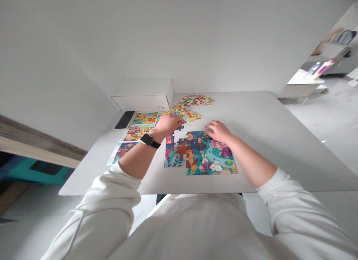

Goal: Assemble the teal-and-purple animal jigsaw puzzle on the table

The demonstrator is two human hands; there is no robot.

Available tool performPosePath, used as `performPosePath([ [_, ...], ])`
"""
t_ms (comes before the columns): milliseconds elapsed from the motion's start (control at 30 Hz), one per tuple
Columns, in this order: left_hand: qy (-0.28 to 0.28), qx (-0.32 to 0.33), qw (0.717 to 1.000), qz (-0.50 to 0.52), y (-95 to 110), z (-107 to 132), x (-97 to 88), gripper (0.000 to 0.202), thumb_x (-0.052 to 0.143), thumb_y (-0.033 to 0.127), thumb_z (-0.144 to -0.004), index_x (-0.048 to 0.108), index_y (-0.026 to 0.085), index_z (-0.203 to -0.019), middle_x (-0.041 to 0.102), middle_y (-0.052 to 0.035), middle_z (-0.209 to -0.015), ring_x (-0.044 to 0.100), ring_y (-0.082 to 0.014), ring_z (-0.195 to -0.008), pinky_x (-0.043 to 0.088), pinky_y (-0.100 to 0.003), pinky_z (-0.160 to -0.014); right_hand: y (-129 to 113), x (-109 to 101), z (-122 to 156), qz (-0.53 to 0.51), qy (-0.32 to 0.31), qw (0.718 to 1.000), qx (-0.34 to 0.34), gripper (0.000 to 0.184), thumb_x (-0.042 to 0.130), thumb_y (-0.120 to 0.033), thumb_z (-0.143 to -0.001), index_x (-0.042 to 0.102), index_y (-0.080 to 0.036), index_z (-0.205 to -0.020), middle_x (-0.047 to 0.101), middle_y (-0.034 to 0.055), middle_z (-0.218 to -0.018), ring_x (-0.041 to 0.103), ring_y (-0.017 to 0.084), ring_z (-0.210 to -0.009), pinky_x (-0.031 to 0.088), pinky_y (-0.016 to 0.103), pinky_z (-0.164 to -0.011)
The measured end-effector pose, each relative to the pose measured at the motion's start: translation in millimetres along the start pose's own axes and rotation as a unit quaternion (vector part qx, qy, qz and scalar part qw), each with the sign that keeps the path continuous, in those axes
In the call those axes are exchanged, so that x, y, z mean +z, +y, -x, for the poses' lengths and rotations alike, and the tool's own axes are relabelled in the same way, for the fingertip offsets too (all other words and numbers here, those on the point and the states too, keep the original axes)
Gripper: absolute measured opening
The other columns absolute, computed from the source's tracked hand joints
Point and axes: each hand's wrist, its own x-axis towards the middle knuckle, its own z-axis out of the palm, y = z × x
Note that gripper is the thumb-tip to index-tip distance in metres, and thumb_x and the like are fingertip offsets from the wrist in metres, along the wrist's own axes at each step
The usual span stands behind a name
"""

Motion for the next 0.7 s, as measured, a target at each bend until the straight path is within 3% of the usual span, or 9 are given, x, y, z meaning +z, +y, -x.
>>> performPosePath([
  [133, 0.036, 0.003, 0.998, 0.043, -3.0, 1.8, -1.2, 0.041, 0.057, 0.054, -0.103, 0.062, 0.023, -0.077, 0.071, -0.0097, -0.084, 0.065, -0.0254, -0.086, 0.037, -0.034, -0.073, -14.4, 4.3, -1.1, 0.026, -0.034, 0.999, 0.011, 0.043, 0.072, -0.052, -0.103, 0.08, -0.019, -0.13, 0.071, 0.0175, -0.133, 0.064, 0.034, -0.125, 0.048, 0.042, -0.113],
  [233, 0.066, -0.044, 0.992, 0.093, -7.2, -5.6, -2.8, 0.047, 0.051, 0.057, -0.106, 0.059, 0.022, -0.074, 0.065, -0.0062, -0.074, 0.059, -0.0217, -0.074, 0.035, -0.034, -0.069, -20.1, 3.2, -5.1, 0.023, -0.044, 0.998, 0.029, 0.037, 0.078, -0.049, -0.099, 0.08, -0.02, -0.122, 0.072, 0.0166, -0.13, 0.065, 0.033, -0.124, 0.05, 0.042, -0.112],
  [333, 0.004, -0.085, 0.986, 0.141, -8.6, -14.2, 2.6, 0.055, 0.044, 0.06, -0.108, 0.056, 0.022, -0.07, 0.057, -0.003, -0.064, 0.052, -0.0189, -0.064, 0.034, -0.034, -0.065, -23.1, 0.1, -12.0, 0.016, -0.057, 0.997, 0.054, 0.03, 0.08, -0.045, -0.098, 0.079, -0.02, -0.114, 0.073, 0.0158, -0.128, 0.067, 0.032, -0.122, 0.051, 0.039, -0.107],
  [467, -0.123, -0.006, 0.988, 0.088, 3.2, -11.5, 24.0, 0.049, 0.051, 0.054, -0.107, 0.065, 0.021, -0.074, 0.069, -0.0074, -0.078, 0.063, -0.0226, -0.077, 0.045, -0.034, -0.074, -26.6, -4.7, -21.7, -0.021, -0.083, 0.991, 0.102, 0.029, 0.075, -0.045, -0.101, 0.076, -0.02, -0.114, 0.078, 0.0136, -0.12, 0.071, 0.028, -0.109, 0.052, 0.033, -0.093],
  [600, -0.1, 0.039, 0.993, 0.047, 23.4, -1.6, 49.7, 0.033, 0.057, 0.047, -0.106, 0.076, 0.02, -0.111, 0.077, -0.0133, -0.113, 0.069, -0.0274, -0.101, 0.052, -0.038, -0.091, -29.7, -4.9, -25.7, -0.066, -0.107, 0.985, 0.117, 0.026, 0.07, -0.043, -0.104, 0.074, -0.022, -0.118, 0.083, 0.0092, -0.112, 0.073, 0.024, -0.098, 0.046, 0.029, -0.078],
  [700, -0.1, 0.091, 0.991, -0.005, 35.1, -2.6, 64.1, 0.033, 0.051, 0.039, -0.11, 0.075, 0.018, -0.116, 0.076, -0.015, -0.115, 0.07, -0.0281, -0.107, 0.053, -0.04, -0.096, -30.4, -0.8, -23.7, -0.063, -0.09, 0.989, 0.094, 0.022, 0.067, -0.039, -0.104, 0.077, -0.022, -0.115, 0.084, 0.0095, -0.111, 0.073, 0.023, -0.097, 0.042, 0.029, -0.074],
])
